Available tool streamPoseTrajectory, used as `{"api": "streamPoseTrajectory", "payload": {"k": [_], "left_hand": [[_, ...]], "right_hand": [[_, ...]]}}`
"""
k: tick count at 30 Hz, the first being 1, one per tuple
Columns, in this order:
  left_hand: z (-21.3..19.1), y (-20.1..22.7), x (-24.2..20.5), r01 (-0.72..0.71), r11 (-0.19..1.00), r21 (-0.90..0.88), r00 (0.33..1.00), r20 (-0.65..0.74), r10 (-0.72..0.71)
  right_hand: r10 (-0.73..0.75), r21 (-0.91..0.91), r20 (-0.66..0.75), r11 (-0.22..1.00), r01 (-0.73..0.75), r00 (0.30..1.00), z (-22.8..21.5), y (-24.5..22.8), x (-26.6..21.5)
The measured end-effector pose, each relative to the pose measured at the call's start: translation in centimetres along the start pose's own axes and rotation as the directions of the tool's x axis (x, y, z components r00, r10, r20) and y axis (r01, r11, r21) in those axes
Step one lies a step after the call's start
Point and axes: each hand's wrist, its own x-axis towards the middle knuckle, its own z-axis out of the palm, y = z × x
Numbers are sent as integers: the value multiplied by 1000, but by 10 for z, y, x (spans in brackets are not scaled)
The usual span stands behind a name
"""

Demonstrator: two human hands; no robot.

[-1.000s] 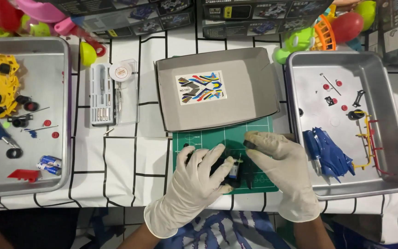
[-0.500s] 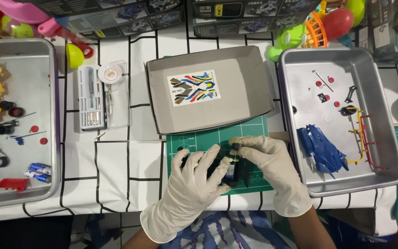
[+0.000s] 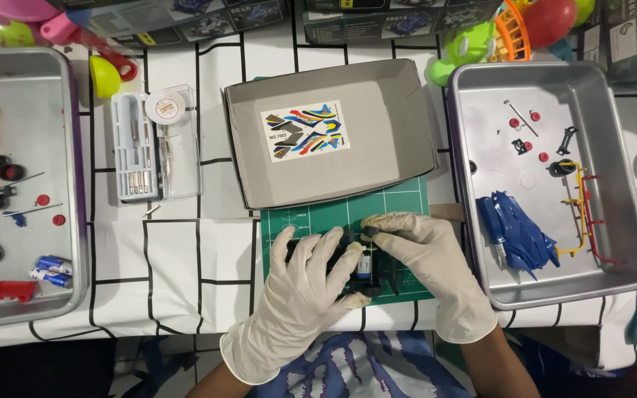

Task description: The person assembles a model car chassis on a green cutting mat, using a screwdriver to tighten screws and attaching various plastic parts. They handle a battery, wheels, and other small components, organizing them in metal trays.

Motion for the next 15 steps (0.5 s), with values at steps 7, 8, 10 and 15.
{"api": "streamPoseTrajectory", "payload": {"k": [7,8,10,15], "left_hand": [[-5,0,4,5,1000,-23,1000,25,-5],[-6,-1,4,2,999,-32,1000,7,-1],[-6,-2,6,-3,999,-39,1000,-14,3],[-6,-1,5,1,996,-94,1000,-31,-4]], "right_hand": [[4,63,38,998,-7,999,-5,9,2],[5,63,39,998,-7,999,-4,8,1],[1,64,40,998,-4,999,-5,8,2],[-123,25,80,992,122,989,-9,20,7]]}}
